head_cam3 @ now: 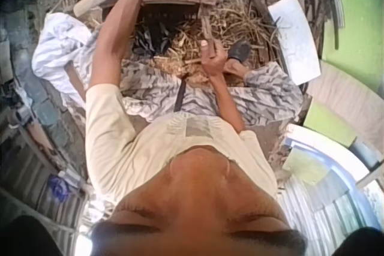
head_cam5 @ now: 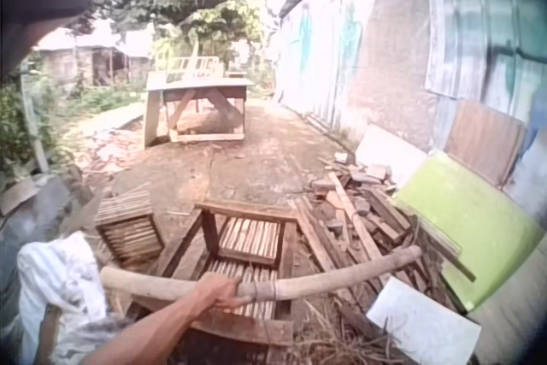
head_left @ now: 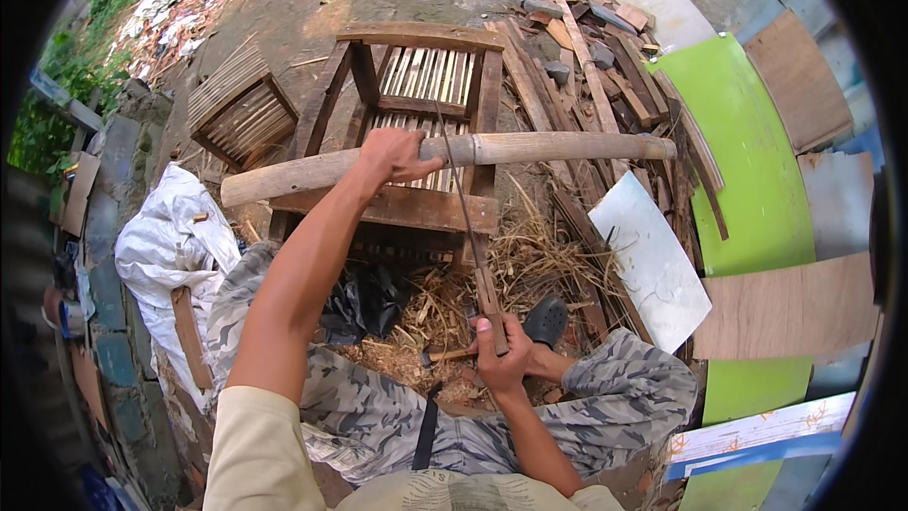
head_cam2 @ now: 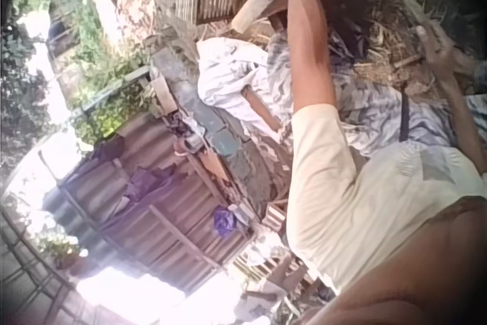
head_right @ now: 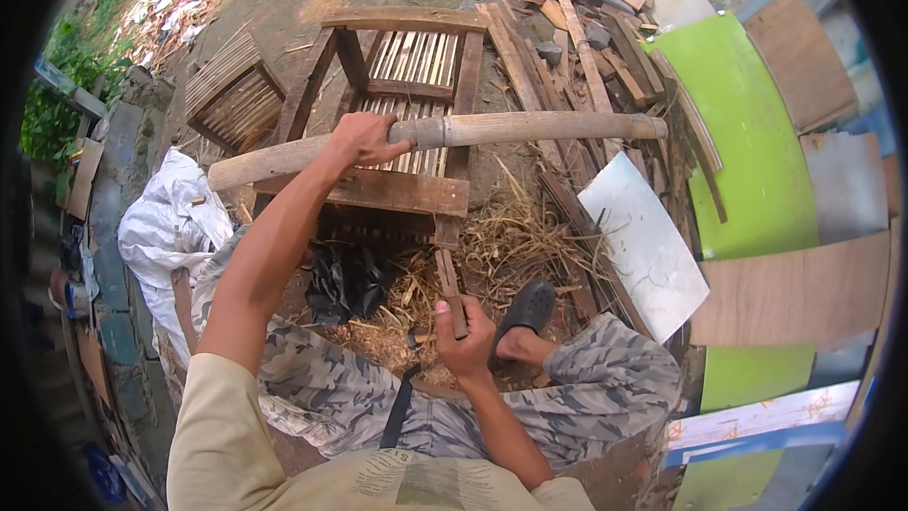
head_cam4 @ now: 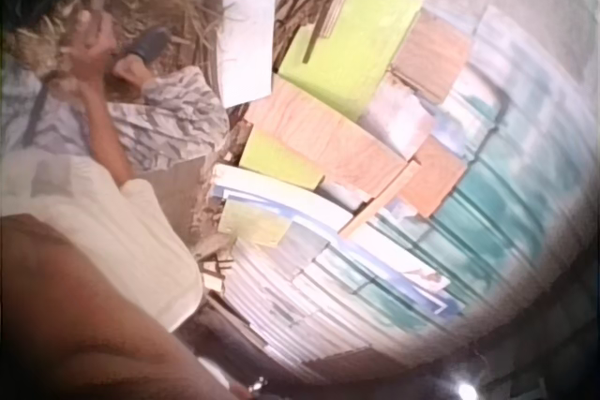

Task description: The person hammers nails into a wooden chair seat, then uses a saw to cut a curved wooden piece attached to the chair frame. The person works while sitting on the ground in an outdoor area with scattered wood pieces.

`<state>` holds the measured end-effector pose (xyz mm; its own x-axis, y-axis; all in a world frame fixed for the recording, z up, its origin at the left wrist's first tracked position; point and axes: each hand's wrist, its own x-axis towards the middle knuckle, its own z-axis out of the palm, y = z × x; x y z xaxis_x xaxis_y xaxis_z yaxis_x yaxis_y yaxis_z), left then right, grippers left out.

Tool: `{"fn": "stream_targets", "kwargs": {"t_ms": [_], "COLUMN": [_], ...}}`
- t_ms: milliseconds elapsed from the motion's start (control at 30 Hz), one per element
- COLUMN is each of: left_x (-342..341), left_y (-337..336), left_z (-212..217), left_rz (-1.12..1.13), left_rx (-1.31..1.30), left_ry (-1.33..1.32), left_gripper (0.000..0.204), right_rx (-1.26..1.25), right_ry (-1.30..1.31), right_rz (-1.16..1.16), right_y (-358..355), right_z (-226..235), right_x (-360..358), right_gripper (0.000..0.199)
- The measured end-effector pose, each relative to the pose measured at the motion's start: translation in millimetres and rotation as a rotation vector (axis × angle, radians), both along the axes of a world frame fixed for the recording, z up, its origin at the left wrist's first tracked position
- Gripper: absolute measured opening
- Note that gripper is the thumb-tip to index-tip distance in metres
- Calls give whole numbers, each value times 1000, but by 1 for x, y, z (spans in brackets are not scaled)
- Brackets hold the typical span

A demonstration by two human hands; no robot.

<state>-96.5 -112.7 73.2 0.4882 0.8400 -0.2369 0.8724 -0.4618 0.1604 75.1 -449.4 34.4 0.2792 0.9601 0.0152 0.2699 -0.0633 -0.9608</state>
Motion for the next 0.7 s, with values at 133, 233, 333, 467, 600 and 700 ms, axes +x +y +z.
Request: {"fn": "stream_targets", "kwargs": {"t_ms": [133,233,333,467,600,700], "left_x": [-3,-1,-3,0,3,6], "left_y": [17,24,32,36,40,39], "left_z": [-7,-7,-12,-7,-4,4], "left_rz": [19,40,61,84,160,178], "left_rx": [-34,-77,-121,-187,-279,-334], "left_ry": [-7,-25,-51,-79,-87,-52], "left_gripper": [81,85,86,86,87,84], "right_rx": [112,127,178,205,263,239], "right_ry": [43,101,-6,-102,-133,-67], "right_rz": [-103,-139,-84,-64,-89,-93], "right_y": [15,25,33,35,28,28], "right_z": [4,17,20,18,12,15], "right_x": [-13,-18,-18,-16,-14,-14], "right_gripper": [23,28,39,47,47,47]}}
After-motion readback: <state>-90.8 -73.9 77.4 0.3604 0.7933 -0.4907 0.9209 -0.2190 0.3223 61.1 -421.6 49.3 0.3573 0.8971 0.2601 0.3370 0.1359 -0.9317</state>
